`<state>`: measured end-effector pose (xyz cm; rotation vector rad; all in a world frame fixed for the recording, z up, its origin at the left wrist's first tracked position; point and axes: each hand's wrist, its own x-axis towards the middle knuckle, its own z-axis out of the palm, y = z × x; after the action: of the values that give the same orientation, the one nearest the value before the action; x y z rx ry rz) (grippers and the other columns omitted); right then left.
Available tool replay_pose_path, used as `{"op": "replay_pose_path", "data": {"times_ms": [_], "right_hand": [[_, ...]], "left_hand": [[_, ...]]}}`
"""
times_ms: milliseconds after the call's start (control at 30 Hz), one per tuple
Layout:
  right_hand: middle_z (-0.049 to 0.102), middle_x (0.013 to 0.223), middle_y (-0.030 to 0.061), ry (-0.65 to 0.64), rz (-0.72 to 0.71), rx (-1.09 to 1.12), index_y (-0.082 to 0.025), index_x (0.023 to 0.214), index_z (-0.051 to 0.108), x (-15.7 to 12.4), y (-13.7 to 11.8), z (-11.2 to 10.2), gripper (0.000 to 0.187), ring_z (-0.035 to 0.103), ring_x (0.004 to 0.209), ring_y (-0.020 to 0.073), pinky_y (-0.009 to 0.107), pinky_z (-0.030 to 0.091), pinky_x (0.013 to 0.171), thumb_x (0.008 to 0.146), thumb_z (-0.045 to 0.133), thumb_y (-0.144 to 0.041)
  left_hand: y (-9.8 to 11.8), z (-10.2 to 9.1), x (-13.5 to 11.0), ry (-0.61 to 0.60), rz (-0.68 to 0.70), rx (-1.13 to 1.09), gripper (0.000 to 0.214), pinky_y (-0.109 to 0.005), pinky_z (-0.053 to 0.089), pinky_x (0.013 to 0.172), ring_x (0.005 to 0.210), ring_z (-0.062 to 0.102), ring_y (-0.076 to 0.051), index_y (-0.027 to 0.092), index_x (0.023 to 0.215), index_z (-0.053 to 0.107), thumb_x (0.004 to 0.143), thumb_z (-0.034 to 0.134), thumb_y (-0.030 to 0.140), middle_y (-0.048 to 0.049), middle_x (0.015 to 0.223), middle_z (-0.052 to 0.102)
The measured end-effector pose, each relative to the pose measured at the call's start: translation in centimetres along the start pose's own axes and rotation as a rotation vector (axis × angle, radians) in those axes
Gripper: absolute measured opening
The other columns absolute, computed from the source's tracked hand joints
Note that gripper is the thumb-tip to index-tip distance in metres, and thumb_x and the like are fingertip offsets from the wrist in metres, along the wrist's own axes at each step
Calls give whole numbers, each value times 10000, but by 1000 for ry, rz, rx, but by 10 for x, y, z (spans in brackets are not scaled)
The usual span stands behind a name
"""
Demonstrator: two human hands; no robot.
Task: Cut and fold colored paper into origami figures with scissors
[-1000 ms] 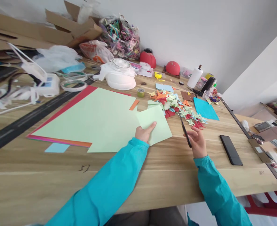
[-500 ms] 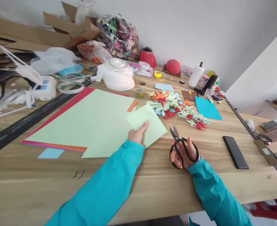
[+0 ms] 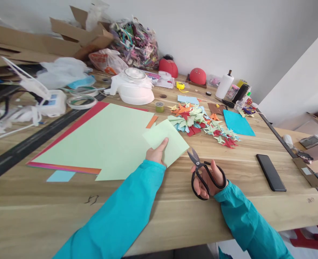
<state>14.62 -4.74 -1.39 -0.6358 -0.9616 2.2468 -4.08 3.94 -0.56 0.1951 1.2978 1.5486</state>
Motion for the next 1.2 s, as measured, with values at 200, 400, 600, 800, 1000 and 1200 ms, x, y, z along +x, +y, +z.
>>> {"op": "replay_pose_path", "data": {"times_ms": [200,400,600,800,1000,1200], "right_hand": [[652,584,40,-7,-29,18,-160,1200,430,0,0,-1,810,500,358,124,196,357,300,745,313,-820],[604,562,5,93,-85,19,-137,1091,511,1,7,-7,633,484,370,105,194,368,319,792,463,-692],[601,567,-4,154,-99,-50,-150,1052,520,1,11,-6,508,478,370,101,201,363,325,828,493,-606],[601,573,-12,152,-104,-55,-157,1055,511,3,9,1,530,413,332,79,188,292,305,843,433,-636],[611,580,-10,98,-96,-26,-159,1079,500,5,13,1,588,383,321,72,184,273,303,828,409,-683],[617,627,23,71,-62,54,-146,1118,489,6,14,8,680,455,386,105,212,306,356,838,286,-731]], "left_hand": [[3,1,-5,-20,-14,3,342,-359,585,751,847,681,-230,108,851,676,547,822,166,-120,944,705],[3,0,-12,-180,-81,83,265,-394,585,739,768,693,-258,84,797,675,549,763,121,-105,783,717],[4,-1,-20,-425,-181,-9,428,-415,588,732,728,702,-276,90,936,678,511,710,48,-73,730,727],[3,-1,-21,-408,-258,-37,362,-405,589,758,778,707,-271,110,951,680,593,711,64,-99,806,736],[-4,2,-20,-247,-54,-30,343,-384,568,829,912,683,-258,104,916,687,584,771,92,-110,888,733],[-8,3,-22,-109,164,29,295,-354,558,851,957,666,-241,100,885,693,621,785,193,-139,1007,710]]}}
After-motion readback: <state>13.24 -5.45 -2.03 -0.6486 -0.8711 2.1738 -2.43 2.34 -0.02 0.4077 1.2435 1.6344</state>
